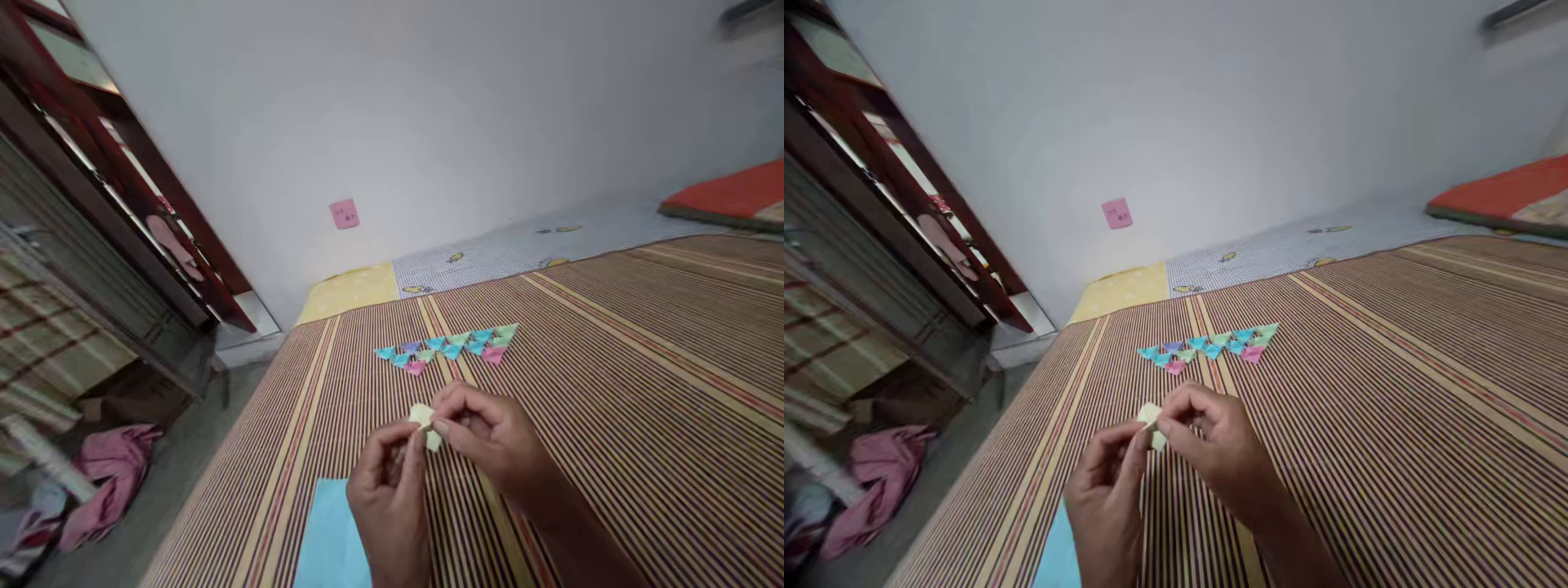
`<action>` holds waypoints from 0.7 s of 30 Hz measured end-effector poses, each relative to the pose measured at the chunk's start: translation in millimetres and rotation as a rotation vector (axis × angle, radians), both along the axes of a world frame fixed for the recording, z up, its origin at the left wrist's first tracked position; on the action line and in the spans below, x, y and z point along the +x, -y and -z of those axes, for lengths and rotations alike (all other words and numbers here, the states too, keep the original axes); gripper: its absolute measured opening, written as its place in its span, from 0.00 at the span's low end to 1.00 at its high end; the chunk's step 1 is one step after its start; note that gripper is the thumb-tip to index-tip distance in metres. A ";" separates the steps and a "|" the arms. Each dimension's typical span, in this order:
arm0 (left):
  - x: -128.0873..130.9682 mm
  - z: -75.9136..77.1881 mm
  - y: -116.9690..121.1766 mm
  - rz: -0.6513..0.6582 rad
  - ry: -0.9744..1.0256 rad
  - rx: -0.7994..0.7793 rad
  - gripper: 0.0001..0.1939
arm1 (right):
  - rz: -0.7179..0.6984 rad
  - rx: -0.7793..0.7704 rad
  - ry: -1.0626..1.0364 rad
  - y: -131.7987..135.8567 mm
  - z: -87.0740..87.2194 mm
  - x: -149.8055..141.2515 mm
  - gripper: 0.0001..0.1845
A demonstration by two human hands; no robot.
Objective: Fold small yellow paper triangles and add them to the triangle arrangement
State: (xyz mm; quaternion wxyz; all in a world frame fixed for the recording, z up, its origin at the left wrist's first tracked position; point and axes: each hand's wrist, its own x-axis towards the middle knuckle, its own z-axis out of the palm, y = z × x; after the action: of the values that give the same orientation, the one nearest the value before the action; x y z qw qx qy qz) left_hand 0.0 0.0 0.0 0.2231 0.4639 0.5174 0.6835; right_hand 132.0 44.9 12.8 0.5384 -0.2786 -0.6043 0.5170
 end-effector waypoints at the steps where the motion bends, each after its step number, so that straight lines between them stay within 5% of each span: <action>1: 1.1 -0.4 -0.5 0.012 0.002 0.002 0.06 | 0.003 0.001 0.006 0.0 -1.1 0.2 0.06; 21: 1.2 2.7 -1.2 0.014 0.013 -0.076 0.10 | 0.124 0.151 0.152 -0.5 0.2 -5.4 0.06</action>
State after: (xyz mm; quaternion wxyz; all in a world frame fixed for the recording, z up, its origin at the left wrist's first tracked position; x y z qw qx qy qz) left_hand 1.2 1.2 -2.7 0.2487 0.4542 0.5382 0.6649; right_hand 126.6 45.4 12.6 0.5415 -0.3125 -0.6623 0.4129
